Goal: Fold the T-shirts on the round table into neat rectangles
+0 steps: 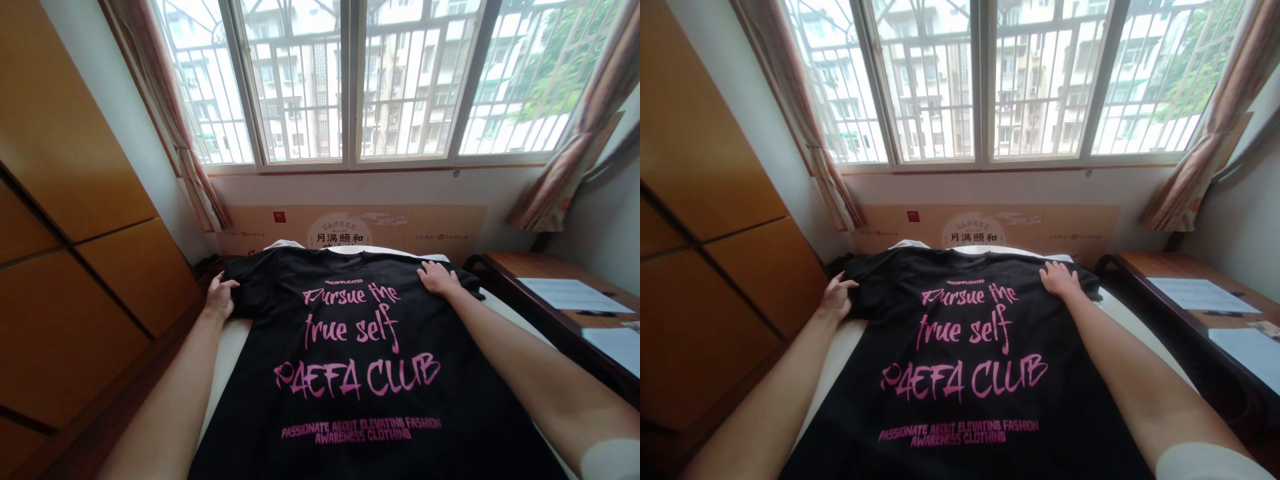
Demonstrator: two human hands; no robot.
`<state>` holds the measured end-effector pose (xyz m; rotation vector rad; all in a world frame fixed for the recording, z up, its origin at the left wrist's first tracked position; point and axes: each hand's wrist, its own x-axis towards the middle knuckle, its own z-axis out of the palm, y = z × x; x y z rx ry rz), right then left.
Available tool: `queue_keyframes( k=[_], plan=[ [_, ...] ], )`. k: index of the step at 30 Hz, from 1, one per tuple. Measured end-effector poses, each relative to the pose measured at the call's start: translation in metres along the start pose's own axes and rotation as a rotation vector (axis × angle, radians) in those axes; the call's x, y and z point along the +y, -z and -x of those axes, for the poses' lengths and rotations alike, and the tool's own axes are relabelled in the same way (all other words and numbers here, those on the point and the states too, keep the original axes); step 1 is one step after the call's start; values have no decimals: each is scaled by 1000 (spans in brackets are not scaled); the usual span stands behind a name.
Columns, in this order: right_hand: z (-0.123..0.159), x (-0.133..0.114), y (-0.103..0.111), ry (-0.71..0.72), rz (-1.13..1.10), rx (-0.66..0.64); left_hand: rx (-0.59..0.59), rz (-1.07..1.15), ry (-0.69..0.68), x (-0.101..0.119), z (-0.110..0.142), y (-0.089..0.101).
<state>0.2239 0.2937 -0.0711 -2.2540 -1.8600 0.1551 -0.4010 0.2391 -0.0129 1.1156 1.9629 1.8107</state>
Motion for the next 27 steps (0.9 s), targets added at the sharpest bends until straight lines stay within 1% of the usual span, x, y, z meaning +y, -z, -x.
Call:
queue_keyframes(
  k=[3,6,8,10,12,14,15,16,19,22,24,27],
  plan=[
    [1,0,0,-1,-2,4,-55,70,-3,-4,-2,3],
    [1,-1,1,-4,-1,3,-9,-45,-75,-12,-7,1],
    [2,-2,2,-7,0,-1,32,-143,-69,-16,-9,0],
    [3,-3,3,-10,1,-6,61,-175,14,-15,-9,0],
    [4,-3,5,-11,2,-12,63,-98,174,-6,-8,1],
    [5,-4,6,-10,2,-17,23,23,310,8,-6,2],
    [5,-4,6,-10,3,-19,-2,74,341,18,-6,2],
    [6,-5,7,-12,4,-21,-31,117,342,28,-5,2],
    [5,-5,7,-17,5,-25,-159,261,243,64,0,-1],
    [3,-5,6,-17,6,-27,-270,338,104,104,12,-13],
    [2,-5,5,-22,7,-26,-336,287,-1,131,24,-28],
    [2,-5,4,-31,10,-26,-495,95,-185,163,49,-64]
  ],
)
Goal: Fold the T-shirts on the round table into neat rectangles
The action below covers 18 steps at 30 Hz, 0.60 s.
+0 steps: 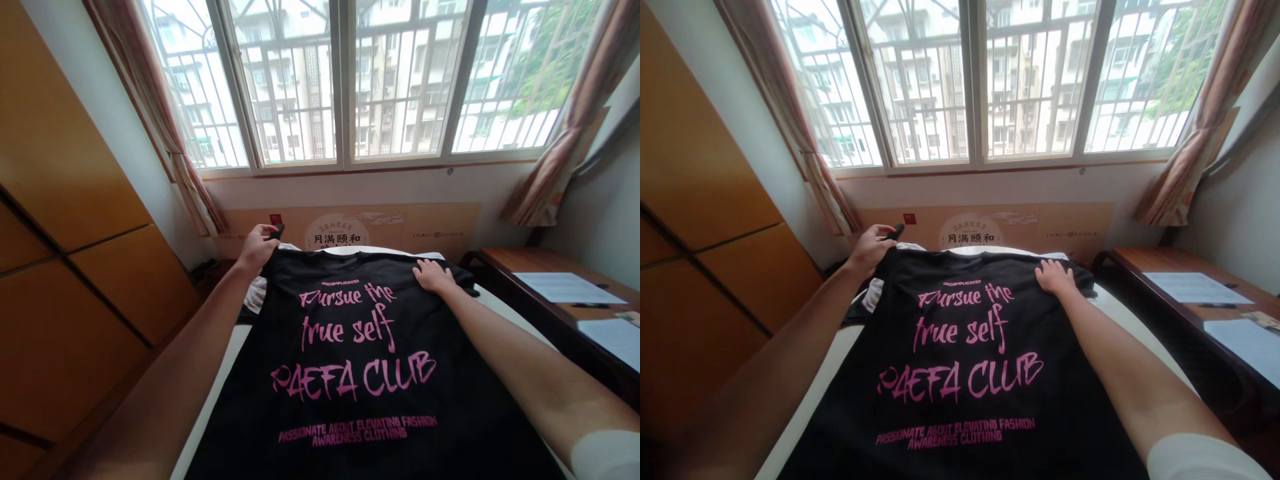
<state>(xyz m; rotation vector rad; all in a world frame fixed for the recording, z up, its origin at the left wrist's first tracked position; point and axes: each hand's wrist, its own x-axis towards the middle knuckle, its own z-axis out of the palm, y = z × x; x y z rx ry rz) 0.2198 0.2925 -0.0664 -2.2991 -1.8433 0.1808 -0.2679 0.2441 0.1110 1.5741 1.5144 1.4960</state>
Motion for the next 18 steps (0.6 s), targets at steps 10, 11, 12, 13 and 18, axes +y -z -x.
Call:
queue_keyframes(
  k=[10,11,12,13,18],
  plan=[
    [5,-4,4,-5,6,-5,-296,-557,-62,-20,55,-160],
    [5,-5,4,-4,7,-3,-312,-553,-62,-25,61,-167],
    [6,-5,4,-1,8,-1,-340,-546,-61,-28,67,-172],
    [6,-5,5,2,9,2,-383,-529,-60,-31,71,-175],
    [14,-8,10,26,22,38,-602,-503,-245,-31,97,-153]
  ],
)
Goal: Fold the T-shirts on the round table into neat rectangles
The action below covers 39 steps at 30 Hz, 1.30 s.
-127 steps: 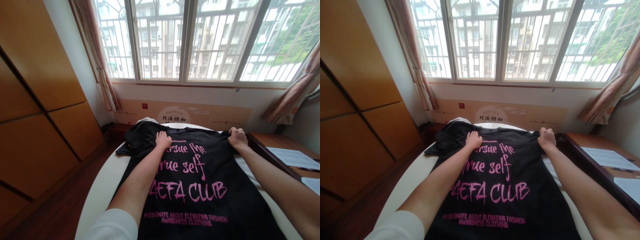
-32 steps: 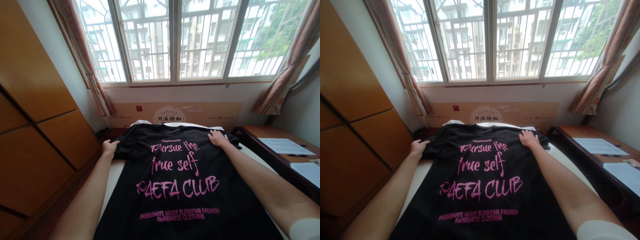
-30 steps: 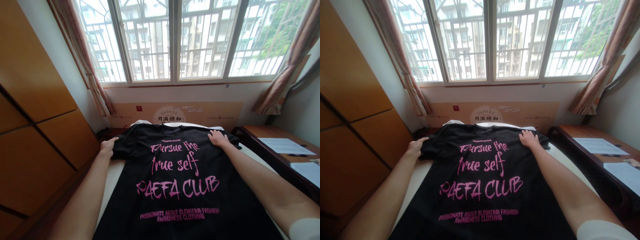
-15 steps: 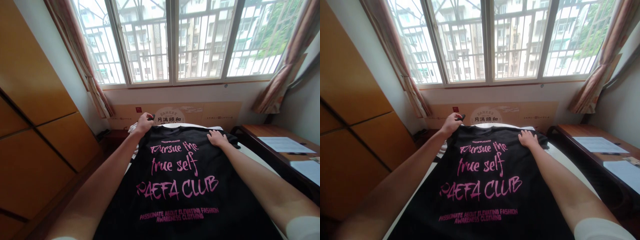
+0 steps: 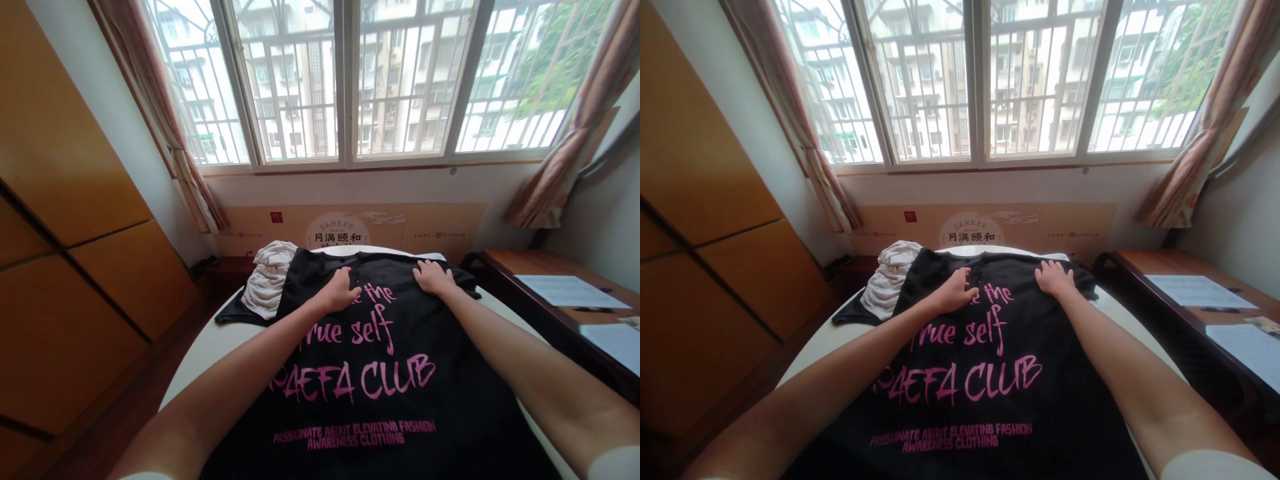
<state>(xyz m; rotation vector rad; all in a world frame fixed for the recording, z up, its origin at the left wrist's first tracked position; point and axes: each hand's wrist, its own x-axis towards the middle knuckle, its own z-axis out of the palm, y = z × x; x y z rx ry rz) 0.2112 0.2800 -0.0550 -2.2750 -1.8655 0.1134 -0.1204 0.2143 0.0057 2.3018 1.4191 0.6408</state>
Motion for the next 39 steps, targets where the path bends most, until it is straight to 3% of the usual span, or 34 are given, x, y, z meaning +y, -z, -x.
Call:
queue_keyframes(
  k=[4,8,10,12,15,17,19,23,28,33,39],
  plan=[
    [8,-24,9,52,8,65,-6,-419,-157,-1,55,23],
    [13,-87,10,226,-63,75,-76,-633,-125,-12,86,32],
    [15,-126,6,322,-111,41,-96,-580,-98,-20,78,33],
    [16,-159,-1,373,-141,7,-79,-480,-67,-29,55,39],
    [14,-189,-9,369,-168,-28,76,-411,-23,-47,5,58],
    [9,-195,-12,344,-198,-56,104,-440,4,-62,-29,73],
    [2,-194,-12,334,-245,-94,48,-466,68,-77,-55,85],
    [-16,-186,-8,356,-354,-138,-26,-471,181,-99,-82,97],
    [-37,-188,-10,292,-446,-91,113,-486,298,-113,-85,107],
    [-45,-205,-19,206,-453,3,202,-496,372,-122,-78,106],
    [-40,-222,-25,110,-380,-24,368,-407,415,-113,-63,96]
  ],
)
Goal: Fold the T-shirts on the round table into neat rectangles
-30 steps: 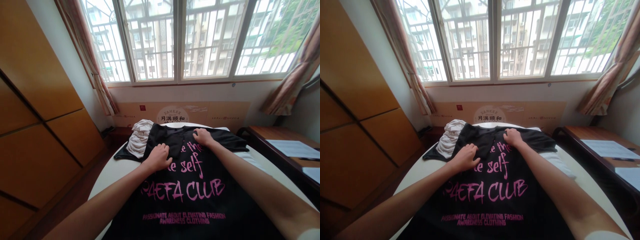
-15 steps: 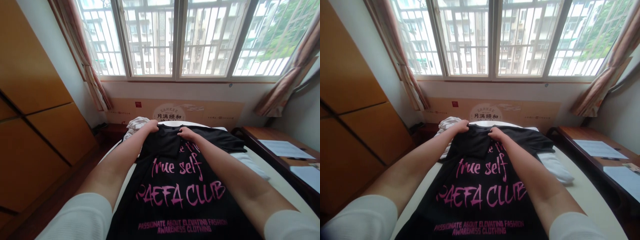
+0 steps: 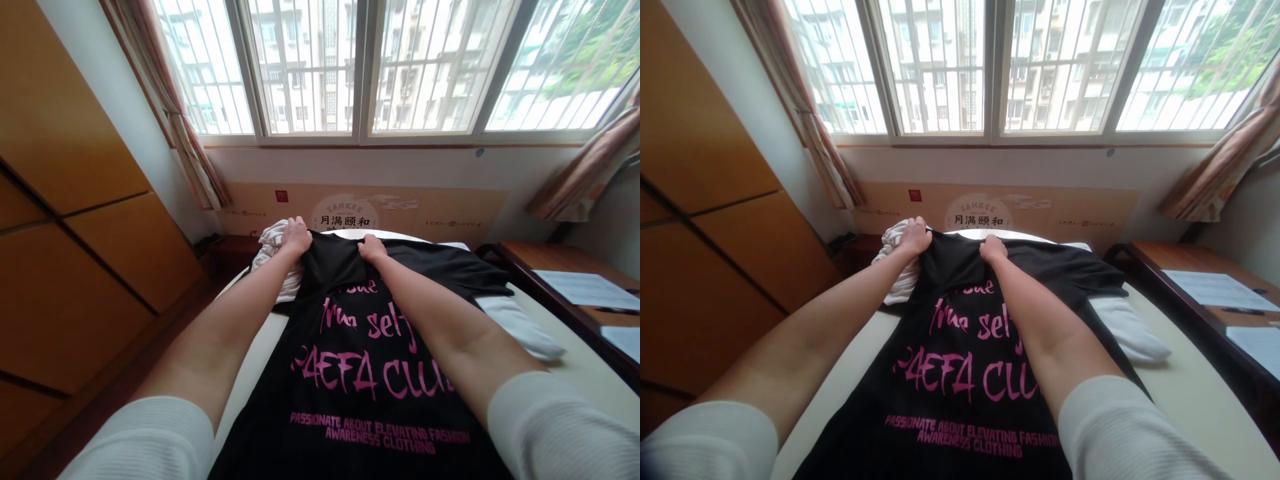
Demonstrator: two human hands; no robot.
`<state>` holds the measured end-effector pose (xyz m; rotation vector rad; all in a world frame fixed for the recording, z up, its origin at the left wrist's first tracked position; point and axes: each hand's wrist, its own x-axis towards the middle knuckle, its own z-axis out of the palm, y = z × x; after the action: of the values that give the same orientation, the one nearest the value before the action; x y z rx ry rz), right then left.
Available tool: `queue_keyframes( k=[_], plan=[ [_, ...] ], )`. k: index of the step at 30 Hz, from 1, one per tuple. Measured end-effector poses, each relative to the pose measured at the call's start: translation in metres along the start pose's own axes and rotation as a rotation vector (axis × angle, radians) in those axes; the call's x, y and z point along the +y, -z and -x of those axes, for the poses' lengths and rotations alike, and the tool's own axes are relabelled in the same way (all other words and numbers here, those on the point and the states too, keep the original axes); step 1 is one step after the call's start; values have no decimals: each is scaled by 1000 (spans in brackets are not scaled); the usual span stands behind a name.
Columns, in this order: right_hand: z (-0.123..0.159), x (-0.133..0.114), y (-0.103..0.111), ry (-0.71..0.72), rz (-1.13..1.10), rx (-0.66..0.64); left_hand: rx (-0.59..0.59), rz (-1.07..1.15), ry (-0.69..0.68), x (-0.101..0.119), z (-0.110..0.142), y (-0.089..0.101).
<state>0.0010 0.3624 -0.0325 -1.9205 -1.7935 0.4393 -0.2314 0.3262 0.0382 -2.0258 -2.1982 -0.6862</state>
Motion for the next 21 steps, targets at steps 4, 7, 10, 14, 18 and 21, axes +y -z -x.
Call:
queue_keyframes(
  k=[4,7,10,14,18,21],
  plan=[
    [9,-5,1,-28,37,-12,71,7,-133,8,51,14],
    [24,-15,7,-8,57,11,24,21,-275,7,112,29],
    [53,-29,20,84,82,65,-140,-41,-334,-3,175,46],
    [127,-33,35,355,97,-14,-374,-84,-262,-22,243,74],
    [225,-10,35,829,-30,-264,-524,-115,-143,-38,291,102],
    [278,3,31,847,-78,-385,-616,-203,-25,-49,311,118]
  ],
)
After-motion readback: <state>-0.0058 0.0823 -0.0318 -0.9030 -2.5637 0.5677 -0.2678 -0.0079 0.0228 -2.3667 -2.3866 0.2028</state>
